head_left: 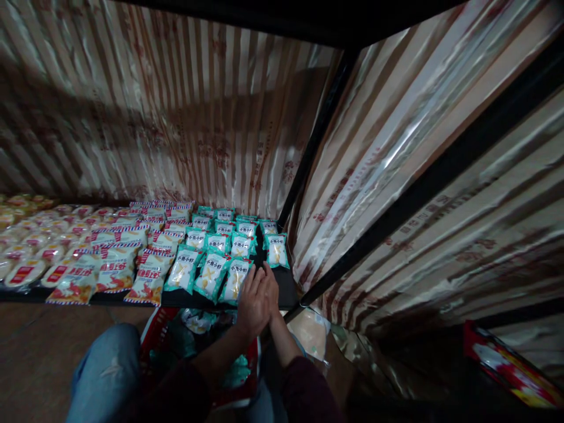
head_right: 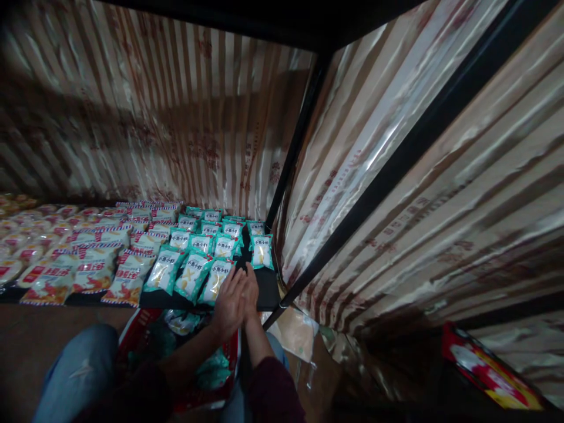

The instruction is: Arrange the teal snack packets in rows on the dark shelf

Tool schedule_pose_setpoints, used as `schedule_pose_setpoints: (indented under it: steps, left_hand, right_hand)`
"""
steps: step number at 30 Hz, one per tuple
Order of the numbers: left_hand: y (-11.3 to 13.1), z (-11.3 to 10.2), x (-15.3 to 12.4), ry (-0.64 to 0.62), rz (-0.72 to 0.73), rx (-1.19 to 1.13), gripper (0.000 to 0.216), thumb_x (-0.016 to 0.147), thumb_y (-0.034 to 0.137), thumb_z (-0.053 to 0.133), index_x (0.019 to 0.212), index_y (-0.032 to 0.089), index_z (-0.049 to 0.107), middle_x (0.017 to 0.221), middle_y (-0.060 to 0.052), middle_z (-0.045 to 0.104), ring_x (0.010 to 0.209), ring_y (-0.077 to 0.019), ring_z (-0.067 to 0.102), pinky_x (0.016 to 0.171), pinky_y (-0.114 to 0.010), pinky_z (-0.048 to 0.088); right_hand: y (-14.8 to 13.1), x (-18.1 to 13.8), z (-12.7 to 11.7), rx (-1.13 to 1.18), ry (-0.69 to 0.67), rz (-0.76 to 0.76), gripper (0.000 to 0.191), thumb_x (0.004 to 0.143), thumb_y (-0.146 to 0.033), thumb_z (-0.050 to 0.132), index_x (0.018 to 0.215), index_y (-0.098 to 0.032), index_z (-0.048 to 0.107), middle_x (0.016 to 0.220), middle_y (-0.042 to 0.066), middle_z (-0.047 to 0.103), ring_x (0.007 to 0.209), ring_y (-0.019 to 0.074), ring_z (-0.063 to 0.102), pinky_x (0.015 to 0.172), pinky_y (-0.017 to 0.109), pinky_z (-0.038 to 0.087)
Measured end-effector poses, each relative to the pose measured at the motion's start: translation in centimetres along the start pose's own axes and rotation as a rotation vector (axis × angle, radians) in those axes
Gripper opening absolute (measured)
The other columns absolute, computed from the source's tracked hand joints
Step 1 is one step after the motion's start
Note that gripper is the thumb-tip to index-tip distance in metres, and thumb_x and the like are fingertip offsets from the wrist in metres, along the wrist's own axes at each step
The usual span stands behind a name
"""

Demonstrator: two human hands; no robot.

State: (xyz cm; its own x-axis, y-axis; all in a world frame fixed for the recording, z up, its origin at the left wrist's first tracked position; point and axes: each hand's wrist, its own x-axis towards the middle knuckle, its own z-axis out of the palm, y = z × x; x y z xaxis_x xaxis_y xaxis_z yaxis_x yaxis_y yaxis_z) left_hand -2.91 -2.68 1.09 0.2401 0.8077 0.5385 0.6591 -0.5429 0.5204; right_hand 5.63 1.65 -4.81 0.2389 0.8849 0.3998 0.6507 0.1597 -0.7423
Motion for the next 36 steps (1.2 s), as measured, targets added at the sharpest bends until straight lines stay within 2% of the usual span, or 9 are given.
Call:
schedule_pose_setpoints:
  steps: [4,9,12,16,23,29,36]
  left_hand:
    - [-1.2,-1.5,0.6,0.033,0.012,0.171,0.05,0.089,0.018,0.035,0.138,0.015,0.043,0.148,-0.011,0.04,0.144,-0.0264,0.02,0.113,-0.051,0.031]
    - [-2.6,-1.5,0.5,0.042,0.033,0.292,0.048,0.082,0.011,0.041,0.129,0.008,0.05,0.145,-0.017,0.042,0.142,-0.0296,0.025,0.111,-0.051,0.035]
    - [-2.9,-1.4,0.2,0.018,0.049,0.322,0.053,0.079,0.009,0.042,0.131,0.007,0.047,0.147,-0.017,0.04,0.143,-0.0309,0.022,0.11,-0.052,0.036]
    - [-2.9,-1.7,0.4,0.009,0.069,0.302,0.052,0.082,0.016,0.045,0.133,0.009,0.045,0.149,-0.016,0.037,0.144,-0.0307,0.018,0.11,-0.052,0.036]
    - [-3.4,-1.6,0.7,0.039,0.07,0.317,0.049,0.084,0.02,0.047,0.133,0.012,0.048,0.149,-0.016,0.037,0.143,-0.031,0.02,0.11,-0.053,0.036]
    - [-4.4,-0.8,0.6,0.054,0.051,0.336,0.049,0.084,0.019,0.045,0.133,0.014,0.049,0.145,-0.013,0.044,0.141,-0.0296,0.028,0.109,-0.051,0.039]
    - [-4.7,-0.7,0.7,0.021,0.038,0.324,0.047,0.085,0.017,0.043,0.131,0.013,0.05,0.142,-0.012,0.047,0.139,-0.0281,0.031,0.11,-0.048,0.038]
  right_hand:
    - [-0.6,3.8,0.0,0.157,-0.054,0.107,0.062,0.091,-0.049,0.029,0.135,-0.011,0.047,0.141,0.015,0.048,0.132,0.021,0.044,0.111,0.039,0.034]
    - [-2.0,8.4,1.4,0.295,-0.042,0.243,0.075,0.088,-0.063,0.026,0.139,-0.01,0.043,0.148,0.015,0.039,0.139,0.0218,0.034,0.115,0.04,0.026]
    - [-2.0,11.1,2.1,0.344,-0.039,0.273,0.075,0.086,-0.068,0.03,0.138,-0.015,0.045,0.147,0.012,0.042,0.138,0.0219,0.035,0.114,0.043,0.026]
    - [-1.6,13.8,3.0,0.387,-0.005,0.289,0.069,0.085,-0.066,0.035,0.133,-0.018,0.051,0.141,0.011,0.049,0.135,0.0213,0.041,0.113,0.044,0.029]
    - [-1.5,16.2,4.7,0.412,-0.076,0.254,0.066,0.087,-0.061,0.038,0.136,-0.019,0.048,0.141,0.008,0.05,0.132,0.0211,0.045,0.111,0.039,0.031]
    - [-1.6,17.0,5.7,0.386,-0.115,0.274,0.073,0.085,-0.064,0.038,0.142,-0.02,0.04,0.145,0.008,0.045,0.134,0.0222,0.041,0.112,0.04,0.028]
    - [-2.0,16.8,6.2,0.376,-0.036,0.287,0.068,0.086,-0.061,0.04,0.139,-0.018,0.046,0.143,0.009,0.047,0.134,0.0224,0.042,0.112,0.039,0.028]
